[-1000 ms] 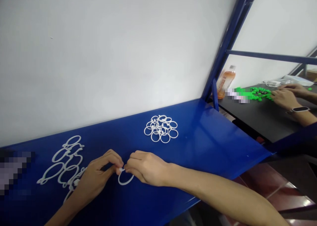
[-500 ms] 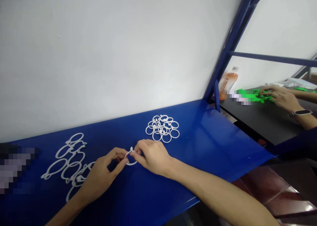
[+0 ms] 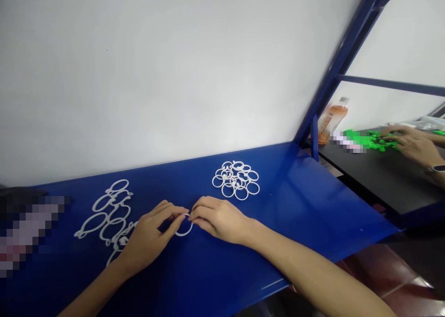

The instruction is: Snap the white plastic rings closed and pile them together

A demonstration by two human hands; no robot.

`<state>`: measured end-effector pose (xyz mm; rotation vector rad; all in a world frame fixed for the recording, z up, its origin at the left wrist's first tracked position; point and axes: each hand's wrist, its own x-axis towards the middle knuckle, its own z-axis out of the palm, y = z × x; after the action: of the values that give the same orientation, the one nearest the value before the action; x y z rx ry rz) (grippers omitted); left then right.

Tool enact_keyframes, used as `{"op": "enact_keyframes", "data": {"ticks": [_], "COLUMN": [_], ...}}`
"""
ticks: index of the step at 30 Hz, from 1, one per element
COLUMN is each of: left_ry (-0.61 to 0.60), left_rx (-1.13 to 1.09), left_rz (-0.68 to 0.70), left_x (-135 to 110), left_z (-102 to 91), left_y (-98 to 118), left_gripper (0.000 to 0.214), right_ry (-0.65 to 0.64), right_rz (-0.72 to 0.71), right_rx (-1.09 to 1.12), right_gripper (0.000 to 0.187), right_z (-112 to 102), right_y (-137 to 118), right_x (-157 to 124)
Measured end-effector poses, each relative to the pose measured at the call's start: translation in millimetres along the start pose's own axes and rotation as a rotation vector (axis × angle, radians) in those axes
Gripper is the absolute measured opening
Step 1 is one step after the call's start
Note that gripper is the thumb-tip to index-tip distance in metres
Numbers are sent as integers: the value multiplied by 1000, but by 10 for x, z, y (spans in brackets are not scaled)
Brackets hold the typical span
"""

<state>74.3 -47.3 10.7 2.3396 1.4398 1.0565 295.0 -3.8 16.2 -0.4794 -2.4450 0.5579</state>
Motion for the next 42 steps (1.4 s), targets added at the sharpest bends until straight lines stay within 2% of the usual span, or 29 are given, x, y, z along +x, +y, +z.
{"op": "enact_keyframes", "data": {"ticks": [3, 6, 9, 11, 13, 16, 18, 21, 25, 30, 36, 39, 42], "left_ry": [-25, -57, 20, 31, -63, -168, -218, -242, -224, -212, -38, -78, -159], "left_rx": [-13, 34, 191, 408, 639, 846, 889, 860, 764, 603, 480, 553, 678], "left_rz": [-6, -83, -214, -299, -374, -498, -502, -463, -463, -471, -447, -417, -385], "left_x": [-5, 15, 69, 102, 108, 62, 17, -29, -30, 30, 67, 37, 18], "left_z": [-2, -67, -256, -437, -615, -787, -824, -812, -777, -809, -1031, -991, -828], "left_y": [-13, -91, -309, -521, -742, -1002, -1101, -1169, -1215, -1201, -1147, -1164, -1167], "left_gripper": [19, 25, 41, 48, 53, 55, 50, 45, 42, 39, 42, 38, 34], "right_ry": [-8, 14, 132, 255, 353, 442, 452, 390, 318, 317, 330, 342, 314], "right_rz": [-21, -32, 25, 134, 247, 361, 395, 414, 428, 419, 358, 320, 266], "right_rx": [-12, -39, -121, -189, -258, -350, -373, -399, -410, -417, -463, -456, -429], "right_gripper": [19, 20, 18, 14, 10, 6, 6, 6, 8, 6, 9, 10, 11], "right_z": [6, -8, -101, -217, -351, -513, -566, -577, -564, -576, -567, -541, -462], "right_y": [-20, 8, 177, 371, 587, 848, 947, 1003, 1018, 1006, 839, 666, 432], "right_x": [10, 24, 27, 11, -19, -56, -50, 8, 83, 42, -9, 23, 70]}}
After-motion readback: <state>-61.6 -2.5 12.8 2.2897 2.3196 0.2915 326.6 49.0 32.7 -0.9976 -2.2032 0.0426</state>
